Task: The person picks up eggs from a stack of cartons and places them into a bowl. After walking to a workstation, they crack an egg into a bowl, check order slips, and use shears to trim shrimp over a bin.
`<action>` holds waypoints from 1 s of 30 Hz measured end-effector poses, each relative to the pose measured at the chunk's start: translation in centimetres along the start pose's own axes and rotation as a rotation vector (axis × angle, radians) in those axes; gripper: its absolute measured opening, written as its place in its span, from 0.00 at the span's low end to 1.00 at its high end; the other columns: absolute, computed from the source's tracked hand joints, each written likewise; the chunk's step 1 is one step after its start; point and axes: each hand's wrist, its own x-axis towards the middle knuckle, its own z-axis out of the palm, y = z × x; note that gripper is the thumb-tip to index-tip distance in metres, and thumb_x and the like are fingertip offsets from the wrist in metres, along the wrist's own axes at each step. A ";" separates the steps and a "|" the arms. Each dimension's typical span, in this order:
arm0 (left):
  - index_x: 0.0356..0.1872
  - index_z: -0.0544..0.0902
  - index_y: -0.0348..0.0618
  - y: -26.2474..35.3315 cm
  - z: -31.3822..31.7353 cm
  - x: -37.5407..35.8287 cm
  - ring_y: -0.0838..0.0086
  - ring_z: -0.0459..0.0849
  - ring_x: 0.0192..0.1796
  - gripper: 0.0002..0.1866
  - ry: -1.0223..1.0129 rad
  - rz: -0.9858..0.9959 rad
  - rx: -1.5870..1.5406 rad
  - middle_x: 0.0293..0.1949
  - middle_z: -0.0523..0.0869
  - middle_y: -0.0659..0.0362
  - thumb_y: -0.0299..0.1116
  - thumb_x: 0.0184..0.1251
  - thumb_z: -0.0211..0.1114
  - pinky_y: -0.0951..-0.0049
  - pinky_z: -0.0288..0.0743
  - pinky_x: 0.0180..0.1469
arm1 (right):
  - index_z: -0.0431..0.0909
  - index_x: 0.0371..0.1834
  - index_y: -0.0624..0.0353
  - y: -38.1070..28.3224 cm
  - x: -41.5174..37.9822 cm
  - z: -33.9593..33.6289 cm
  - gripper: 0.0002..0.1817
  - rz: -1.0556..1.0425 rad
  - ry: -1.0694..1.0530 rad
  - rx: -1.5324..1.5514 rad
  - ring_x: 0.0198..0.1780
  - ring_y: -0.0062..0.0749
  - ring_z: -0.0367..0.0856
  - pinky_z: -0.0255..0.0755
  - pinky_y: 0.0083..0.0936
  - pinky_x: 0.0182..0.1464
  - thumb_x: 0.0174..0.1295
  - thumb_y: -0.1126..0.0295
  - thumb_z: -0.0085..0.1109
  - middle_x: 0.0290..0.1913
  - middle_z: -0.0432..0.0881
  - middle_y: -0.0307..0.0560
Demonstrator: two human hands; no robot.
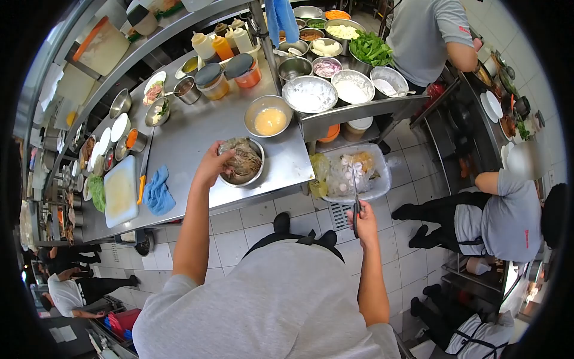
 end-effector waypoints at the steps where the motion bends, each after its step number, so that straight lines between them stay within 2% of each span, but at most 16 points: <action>1: 0.62 0.71 0.38 -0.1 0.7 -0.6 0.74 0.85 0.38 0.26 0.000 0.058 -0.206 0.45 0.82 0.54 0.32 0.67 0.69 0.78 0.79 0.26 | 0.66 0.64 0.56 -0.4 -0.3 0.8 0.29 -0.019 -0.033 0.052 0.33 0.23 0.83 0.73 0.19 0.29 0.62 0.72 0.69 0.31 0.82 0.38; 2: 0.64 0.69 0.40 -0.2 1.9 -1.1 0.73 0.85 0.37 0.25 -0.030 0.093 -0.285 0.46 0.82 0.55 0.31 0.70 0.66 0.78 0.80 0.27 | 0.60 0.68 0.55 -0.8 -0.4 1.4 0.33 -0.031 -0.099 0.101 0.36 0.26 0.83 0.73 0.19 0.32 0.62 0.73 0.68 0.39 0.85 0.45; 4: 0.68 0.65 0.44 -0.1 5.4 -2.2 0.72 0.85 0.37 0.25 -0.105 0.161 -0.447 0.48 0.82 0.55 0.29 0.74 0.62 0.77 0.81 0.29 | 0.56 0.69 0.55 -2.9 -1.2 4.1 0.35 -0.093 -0.161 0.193 0.44 0.34 0.86 0.77 0.22 0.35 0.63 0.72 0.68 0.49 0.85 0.53; 6: 0.69 0.66 0.47 -0.1 10.1 -3.7 0.71 0.86 0.42 0.24 -0.153 0.124 -0.552 0.52 0.81 0.57 0.27 0.75 0.60 0.73 0.84 0.37 | 0.55 0.69 0.56 -6.6 -2.4 6.4 0.35 -0.068 -0.226 0.310 0.51 0.38 0.86 0.82 0.26 0.39 0.64 0.72 0.66 0.59 0.81 0.59; 10: 0.69 0.69 0.47 -0.9 17.9 -6.3 0.71 0.86 0.43 0.25 -0.365 0.069 -0.654 0.57 0.79 0.56 0.23 0.72 0.61 0.71 0.84 0.47 | 0.56 0.67 0.55 -9.0 -1.9 9.5 0.31 -0.131 -0.130 0.571 0.50 0.39 0.86 0.85 0.27 0.40 0.66 0.73 0.64 0.56 0.81 0.58; 13: 0.66 0.73 0.46 -2.3 20.1 -6.7 0.72 0.85 0.49 0.24 -0.615 0.087 -0.388 0.60 0.77 0.57 0.19 0.69 0.59 0.71 0.83 0.50 | 0.58 0.66 0.54 -8.9 -0.9 8.9 0.29 -0.215 -0.038 0.686 0.47 0.37 0.86 0.85 0.28 0.39 0.66 0.74 0.64 0.52 0.81 0.54; 14: 0.64 0.76 0.45 -2.8 20.7 -6.7 0.69 0.83 0.55 0.26 -0.635 0.126 -0.291 0.64 0.73 0.52 0.16 0.64 0.59 0.70 0.82 0.51 | 0.59 0.65 0.54 -8.9 -0.8 8.6 0.29 -0.240 -0.012 0.717 0.45 0.37 0.86 0.85 0.29 0.38 0.66 0.74 0.64 0.51 0.81 0.52; 17: 0.64 0.76 0.45 -0.7 21.0 -8.4 0.63 0.80 0.59 0.28 -0.454 0.502 0.392 0.67 0.70 0.47 0.17 0.61 0.61 0.68 0.81 0.52 | 0.61 0.63 0.54 -7.6 -0.3 7.2 0.27 -0.216 0.109 0.634 0.41 0.33 0.85 0.85 0.28 0.35 0.65 0.74 0.65 0.46 0.81 0.48; 18: 0.64 0.76 0.44 -1.3 21.4 -8.1 0.57 0.79 0.59 0.28 -0.396 0.702 0.472 0.68 0.66 0.44 0.18 0.59 0.64 0.66 0.80 0.52 | 0.63 0.62 0.54 -7.4 -0.5 7.2 0.27 -0.196 0.136 0.653 0.38 0.30 0.84 0.83 0.26 0.33 0.65 0.74 0.67 0.42 0.80 0.45; 21: 0.63 0.77 0.45 -2.3 22.4 -7.3 0.58 0.79 0.59 0.27 -0.220 1.075 0.716 0.64 0.72 0.46 0.22 0.60 0.67 0.65 0.78 0.54 | 0.62 0.62 0.54 -6.2 -0.6 7.0 0.26 -0.127 0.110 0.675 0.36 0.29 0.85 0.83 0.23 0.32 0.66 0.72 0.66 0.40 0.80 0.45; 24: 0.62 0.78 0.46 -2.9 22.7 -6.7 0.64 0.82 0.55 0.24 -0.325 1.061 0.759 0.54 0.82 0.48 0.27 0.63 0.69 0.67 0.75 0.56 | 0.62 0.62 0.54 -6.0 -0.9 6.6 0.26 -0.101 0.116 0.717 0.33 0.29 0.84 0.82 0.23 0.31 0.67 0.70 0.66 0.42 0.82 0.47; 27: 0.59 0.78 0.42 -3.4 23.1 -6.0 0.73 0.82 0.49 0.19 -0.477 0.319 0.294 0.42 0.87 0.55 0.32 0.69 0.67 0.72 0.72 0.55 | 0.63 0.64 0.52 -7.3 -2.3 4.9 0.23 -0.116 0.110 0.699 0.34 0.31 0.85 0.83 0.25 0.31 0.70 0.69 0.61 0.41 0.83 0.48; 30: 0.56 0.78 0.38 -4.8 22.7 -3.5 0.78 0.81 0.44 0.17 -0.516 0.085 -0.124 0.38 0.86 0.60 0.35 0.73 0.65 0.75 0.72 0.52 | 0.70 0.65 0.54 -6.1 -3.1 0.9 0.26 -0.132 0.203 0.256 0.33 0.28 0.84 0.79 0.23 0.32 0.67 0.65 0.66 0.41 0.85 0.47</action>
